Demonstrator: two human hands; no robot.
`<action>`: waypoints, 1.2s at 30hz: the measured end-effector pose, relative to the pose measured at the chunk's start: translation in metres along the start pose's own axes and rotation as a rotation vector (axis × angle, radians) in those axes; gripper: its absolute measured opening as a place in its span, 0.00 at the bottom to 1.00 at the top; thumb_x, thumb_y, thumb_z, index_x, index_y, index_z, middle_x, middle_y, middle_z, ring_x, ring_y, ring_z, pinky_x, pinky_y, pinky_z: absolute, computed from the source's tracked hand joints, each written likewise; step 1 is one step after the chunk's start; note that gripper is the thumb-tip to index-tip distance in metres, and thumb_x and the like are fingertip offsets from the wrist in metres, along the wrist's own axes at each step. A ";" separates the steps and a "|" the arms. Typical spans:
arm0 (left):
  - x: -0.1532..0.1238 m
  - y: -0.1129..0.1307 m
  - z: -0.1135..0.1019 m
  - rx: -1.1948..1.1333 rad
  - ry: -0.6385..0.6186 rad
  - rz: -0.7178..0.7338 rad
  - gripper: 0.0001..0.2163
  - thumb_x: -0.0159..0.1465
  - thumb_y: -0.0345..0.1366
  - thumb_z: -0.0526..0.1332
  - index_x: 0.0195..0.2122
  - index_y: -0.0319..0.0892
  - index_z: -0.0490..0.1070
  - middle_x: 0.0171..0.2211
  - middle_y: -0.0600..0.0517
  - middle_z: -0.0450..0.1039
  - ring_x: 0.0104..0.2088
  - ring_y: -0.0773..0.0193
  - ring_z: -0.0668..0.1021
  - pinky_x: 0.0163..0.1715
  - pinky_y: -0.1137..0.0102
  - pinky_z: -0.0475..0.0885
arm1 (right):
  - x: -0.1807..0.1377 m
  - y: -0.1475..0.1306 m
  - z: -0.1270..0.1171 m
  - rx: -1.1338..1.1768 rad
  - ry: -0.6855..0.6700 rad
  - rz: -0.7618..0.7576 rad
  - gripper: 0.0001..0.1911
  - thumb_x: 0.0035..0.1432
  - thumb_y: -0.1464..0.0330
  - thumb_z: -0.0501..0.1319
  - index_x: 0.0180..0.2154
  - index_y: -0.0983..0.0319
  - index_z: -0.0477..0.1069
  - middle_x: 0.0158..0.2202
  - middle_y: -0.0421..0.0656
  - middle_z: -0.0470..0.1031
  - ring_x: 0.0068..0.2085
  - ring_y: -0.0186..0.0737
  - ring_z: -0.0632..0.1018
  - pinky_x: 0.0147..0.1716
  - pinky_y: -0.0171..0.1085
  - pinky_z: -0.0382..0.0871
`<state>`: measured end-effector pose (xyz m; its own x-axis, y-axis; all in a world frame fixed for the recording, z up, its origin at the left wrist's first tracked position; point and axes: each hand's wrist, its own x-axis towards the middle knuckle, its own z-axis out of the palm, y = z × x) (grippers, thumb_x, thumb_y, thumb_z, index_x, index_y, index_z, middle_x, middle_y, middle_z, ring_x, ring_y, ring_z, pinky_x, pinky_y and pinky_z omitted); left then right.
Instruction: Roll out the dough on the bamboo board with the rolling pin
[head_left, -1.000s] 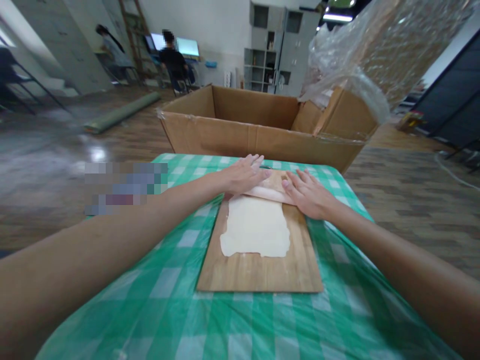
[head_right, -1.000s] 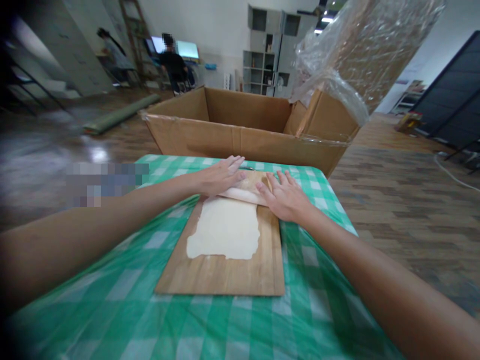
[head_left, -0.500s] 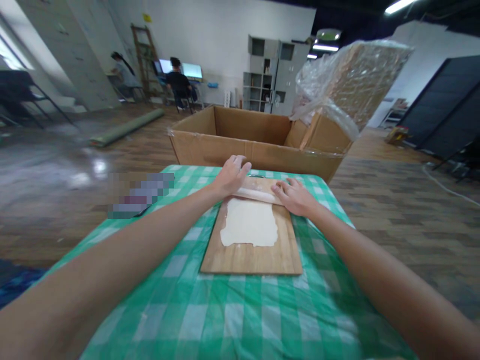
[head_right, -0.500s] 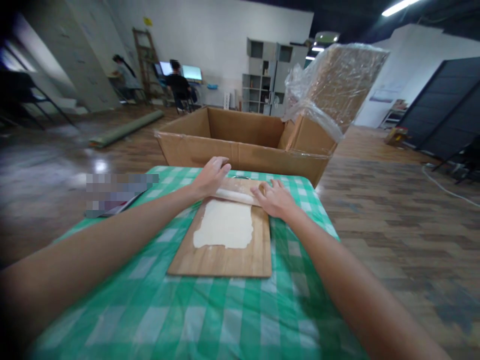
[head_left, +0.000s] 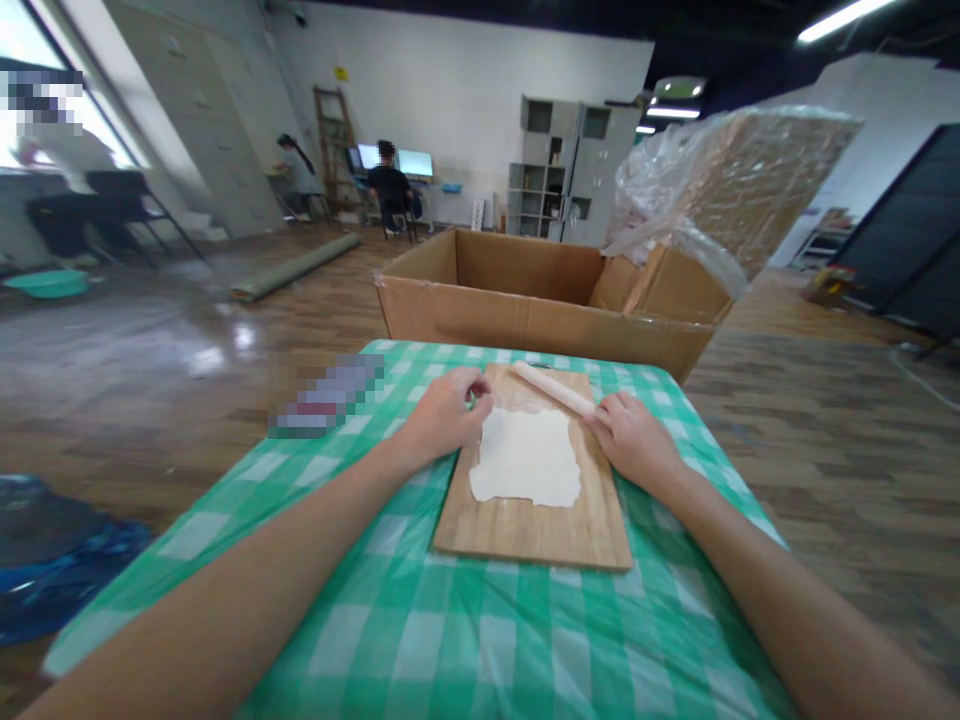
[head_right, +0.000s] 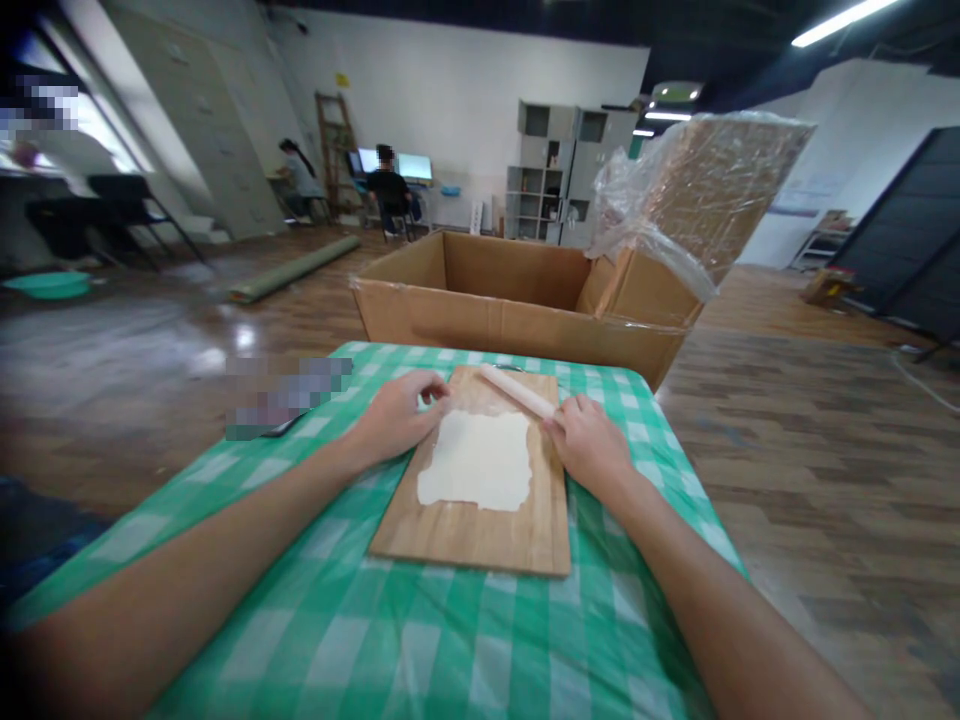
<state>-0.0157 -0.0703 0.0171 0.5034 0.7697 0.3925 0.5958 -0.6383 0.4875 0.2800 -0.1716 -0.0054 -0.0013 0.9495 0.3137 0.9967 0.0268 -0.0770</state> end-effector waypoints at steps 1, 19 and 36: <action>-0.002 0.001 0.002 0.030 -0.056 0.037 0.10 0.67 0.44 0.59 0.40 0.44 0.73 0.41 0.47 0.77 0.43 0.54 0.79 0.47 0.60 0.74 | -0.001 0.004 -0.002 -0.026 -0.020 0.064 0.19 0.75 0.57 0.49 0.45 0.61 0.73 0.46 0.55 0.79 0.51 0.55 0.78 0.49 0.47 0.70; 0.000 0.022 0.001 0.091 -0.295 -0.252 0.31 0.47 0.63 0.71 0.42 0.44 0.75 0.40 0.45 0.80 0.45 0.45 0.80 0.39 0.62 0.71 | -0.006 0.029 -0.024 -0.142 -0.293 0.371 0.23 0.70 0.56 0.51 0.38 0.62 0.78 0.38 0.58 0.83 0.39 0.57 0.83 0.32 0.43 0.65; 0.003 0.023 -0.011 0.154 -0.409 -0.314 0.11 0.63 0.45 0.65 0.33 0.44 0.78 0.34 0.49 0.81 0.36 0.55 0.80 0.34 0.67 0.68 | -0.009 0.008 -0.021 -0.020 0.072 0.183 0.18 0.69 0.54 0.54 0.37 0.59 0.75 0.32 0.48 0.81 0.35 0.49 0.80 0.33 0.42 0.61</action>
<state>-0.0075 -0.0829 0.0385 0.4707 0.8761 -0.1046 0.8264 -0.3963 0.4000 0.2899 -0.1863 0.0115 0.1853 0.9132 0.3630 0.9812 -0.1514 -0.1200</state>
